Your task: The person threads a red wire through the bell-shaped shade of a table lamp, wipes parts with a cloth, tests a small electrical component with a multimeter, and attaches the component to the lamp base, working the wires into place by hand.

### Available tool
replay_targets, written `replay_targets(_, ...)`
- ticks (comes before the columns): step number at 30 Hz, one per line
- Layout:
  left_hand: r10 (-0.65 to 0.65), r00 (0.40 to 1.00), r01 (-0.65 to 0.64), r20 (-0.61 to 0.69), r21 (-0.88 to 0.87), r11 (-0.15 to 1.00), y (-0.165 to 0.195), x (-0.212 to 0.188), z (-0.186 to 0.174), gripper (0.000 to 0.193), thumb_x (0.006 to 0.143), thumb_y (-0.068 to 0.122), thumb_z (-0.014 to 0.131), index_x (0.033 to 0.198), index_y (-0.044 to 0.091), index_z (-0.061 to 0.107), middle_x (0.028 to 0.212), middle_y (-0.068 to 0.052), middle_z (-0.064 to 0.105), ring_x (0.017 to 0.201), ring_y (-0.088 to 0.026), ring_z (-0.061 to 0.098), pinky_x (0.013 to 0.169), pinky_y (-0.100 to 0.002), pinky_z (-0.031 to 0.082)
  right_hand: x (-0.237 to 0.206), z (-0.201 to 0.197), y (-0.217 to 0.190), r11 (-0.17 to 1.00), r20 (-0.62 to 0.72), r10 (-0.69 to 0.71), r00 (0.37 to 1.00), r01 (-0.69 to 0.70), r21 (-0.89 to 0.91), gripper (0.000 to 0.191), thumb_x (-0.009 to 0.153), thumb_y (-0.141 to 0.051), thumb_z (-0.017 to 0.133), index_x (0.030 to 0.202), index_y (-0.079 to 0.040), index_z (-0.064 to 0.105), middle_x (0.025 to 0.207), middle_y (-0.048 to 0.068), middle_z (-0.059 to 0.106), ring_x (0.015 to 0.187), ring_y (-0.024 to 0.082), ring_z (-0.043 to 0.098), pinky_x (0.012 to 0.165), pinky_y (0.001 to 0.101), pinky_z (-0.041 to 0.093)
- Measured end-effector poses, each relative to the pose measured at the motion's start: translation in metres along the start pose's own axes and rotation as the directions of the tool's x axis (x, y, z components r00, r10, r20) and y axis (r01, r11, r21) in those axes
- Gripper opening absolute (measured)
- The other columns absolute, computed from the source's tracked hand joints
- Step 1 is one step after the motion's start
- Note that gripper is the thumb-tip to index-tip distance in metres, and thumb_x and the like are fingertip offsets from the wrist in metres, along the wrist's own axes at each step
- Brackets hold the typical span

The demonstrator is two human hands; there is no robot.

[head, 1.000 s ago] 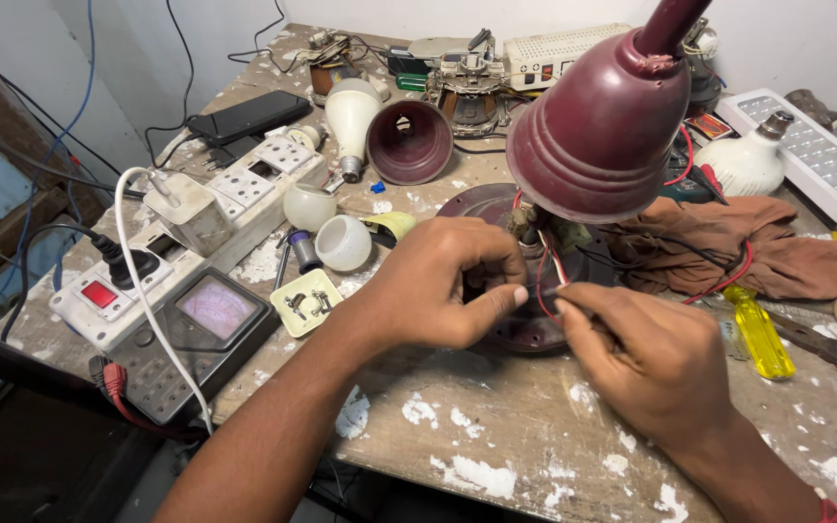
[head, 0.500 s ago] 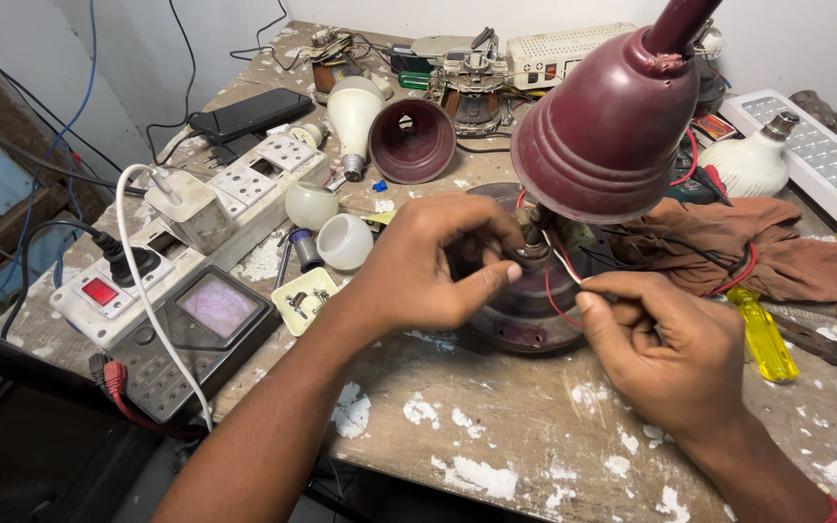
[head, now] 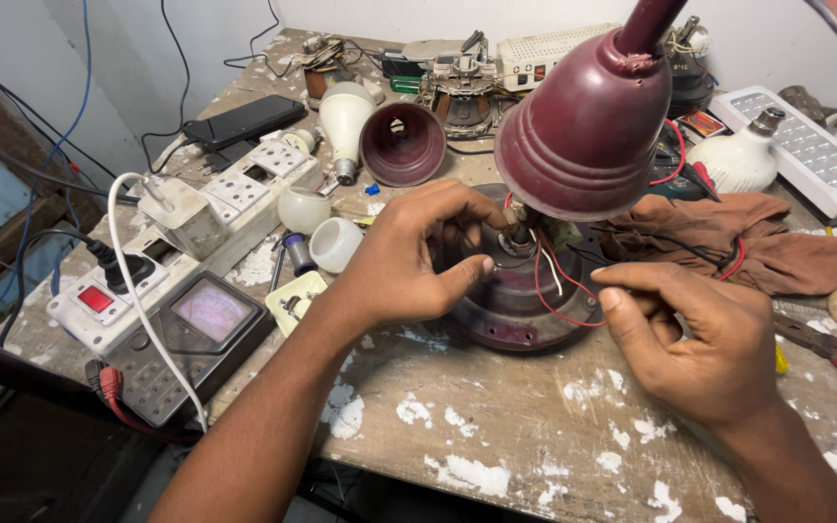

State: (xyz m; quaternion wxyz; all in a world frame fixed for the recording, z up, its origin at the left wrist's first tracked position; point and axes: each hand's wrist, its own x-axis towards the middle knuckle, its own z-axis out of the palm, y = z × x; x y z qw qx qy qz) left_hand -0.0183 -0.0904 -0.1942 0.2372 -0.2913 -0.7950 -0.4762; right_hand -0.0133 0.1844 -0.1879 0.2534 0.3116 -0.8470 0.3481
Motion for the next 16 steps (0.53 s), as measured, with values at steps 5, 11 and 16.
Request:
replay_targets(5,-0.006,0.999,0.002,0.041,0.105,0.994,-0.001,0.001,0.001,0.031,0.073,0.005,0.08,0.102,0.007,0.069,0.085,-0.005,0.064,0.076,-0.016,0.063,0.067,-0.03,0.051,0.005,0.002,-0.001,0.993,0.133,-0.09,0.987,0.099,-0.061,0.026,0.079,-0.013,0.082,0.102,-0.005,0.076,0.069,0.005,0.068,0.05,0.013,0.057,0.048,0.0289,0.044)
replay_targets(11,-0.021,0.988,0.0,0.155,0.136,0.991,-0.003,0.001,0.002,0.029,0.072,0.009,0.08,0.099,0.006,0.069,0.078,-0.005,0.065,0.072,-0.018,0.065,0.063,-0.032,0.052,0.006,0.013,-0.002,0.977,0.109,-0.199,0.974,0.206,-0.052,0.025,0.082,-0.016,0.081,0.101,-0.003,0.074,0.085,0.01,0.075,0.065,0.021,0.072,0.057,0.0323,0.054)
replay_targets(16,-0.083,0.976,0.061,0.204,0.11,0.992,-0.001,0.0,0.002,0.024,0.074,0.011,0.079,0.097,0.009,0.071,0.076,-0.005,0.068,0.069,-0.017,0.067,0.062,-0.032,0.053,0.005,0.018,-0.006,0.945,0.135,-0.214,0.968,0.24,-0.221,0.02,0.084,-0.015,0.081,0.1,-0.005,0.076,0.074,0.011,0.072,0.061,0.025,0.069,0.057,0.0385,0.053)
